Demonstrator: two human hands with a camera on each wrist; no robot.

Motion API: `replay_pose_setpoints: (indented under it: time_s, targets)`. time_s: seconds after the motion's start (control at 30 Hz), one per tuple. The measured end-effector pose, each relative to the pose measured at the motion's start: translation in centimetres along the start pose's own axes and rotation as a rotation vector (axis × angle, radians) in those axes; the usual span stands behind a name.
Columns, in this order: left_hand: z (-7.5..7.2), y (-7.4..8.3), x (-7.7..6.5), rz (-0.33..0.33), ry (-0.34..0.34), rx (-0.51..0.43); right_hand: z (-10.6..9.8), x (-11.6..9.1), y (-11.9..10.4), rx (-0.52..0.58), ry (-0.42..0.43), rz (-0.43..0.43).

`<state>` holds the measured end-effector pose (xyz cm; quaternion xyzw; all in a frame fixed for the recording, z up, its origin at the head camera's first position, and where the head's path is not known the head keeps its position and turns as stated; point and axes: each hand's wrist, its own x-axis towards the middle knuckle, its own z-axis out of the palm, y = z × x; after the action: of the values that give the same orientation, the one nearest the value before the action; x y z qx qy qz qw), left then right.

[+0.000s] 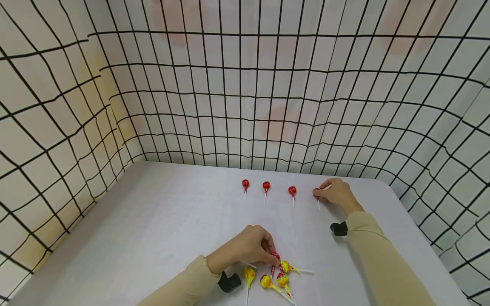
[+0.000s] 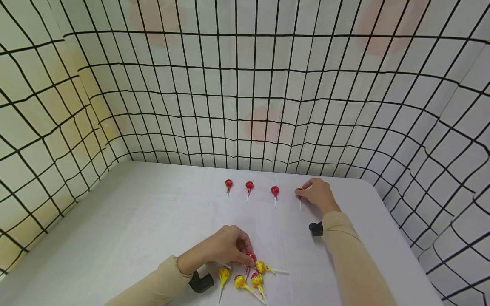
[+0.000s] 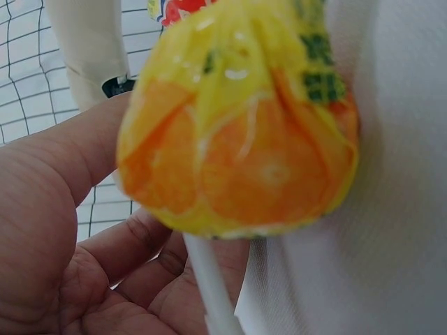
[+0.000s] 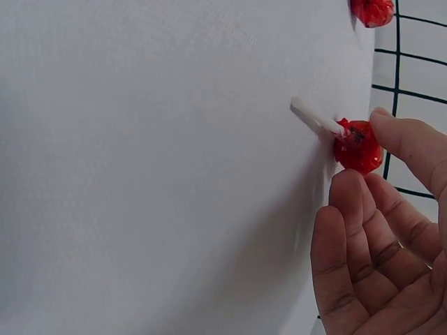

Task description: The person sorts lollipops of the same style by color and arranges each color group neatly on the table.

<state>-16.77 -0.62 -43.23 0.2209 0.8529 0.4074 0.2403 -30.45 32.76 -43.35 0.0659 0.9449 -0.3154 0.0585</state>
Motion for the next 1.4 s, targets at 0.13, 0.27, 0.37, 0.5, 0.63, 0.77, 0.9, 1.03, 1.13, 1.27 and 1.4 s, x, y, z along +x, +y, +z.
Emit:
replay_pose_setpoints:
  time_s: [0.13,0.27,0.37,0.5,0.63,0.77,0.9,1.03,1.13,1.27,1.4]
  targets:
    - [0.0,0.1,0.0,0.003,-0.002,-0.004,-0.3,-0.1,0.3,0.002,0.002,-0.004]
    - [0.0,0.0,0.0,0.002,-0.003,-0.006,-0.5,-0.2,0.4,0.018,0.003,0.015]
    - [0.0,0.0,-0.1,0.002,-0.005,-0.007,-0.7,-0.3,0.6,0.034,0.002,0.029]
    - [0.0,0.0,0.0,0.001,-0.007,-0.008,-0.8,-0.5,0.7,0.041,-0.001,0.033]
    - [0.0,0.0,0.0,-0.003,-0.007,-0.007,-0.8,-0.8,0.8,0.024,0.004,0.02]
    - [-0.1,0.0,0.0,-0.001,-0.007,-0.008,-0.8,-1.2,0.8,0.011,0.004,0.003]
    - [-0.1,-0.1,0.0,0.005,-0.005,-0.009,-0.7,-1.7,0.8,0.02,-0.004,-0.023]
    - [-0.1,-0.1,0.0,0.014,-0.005,-0.016,-0.4,-2.3,1.1,0.004,-0.017,-0.058]
    - [0.0,-0.1,-0.1,0.013,-0.007,-0.024,-0.2,-2.8,1.3,-0.003,-0.03,-0.069]
    - [0.0,-0.1,-0.1,0.002,-0.01,-0.028,0.1,-3.6,1.4,0.001,-0.043,-0.077]
    - [0.0,0.0,0.0,-0.006,-0.009,-0.017,0.4,-4.6,1.1,0.0,-0.058,-0.103]
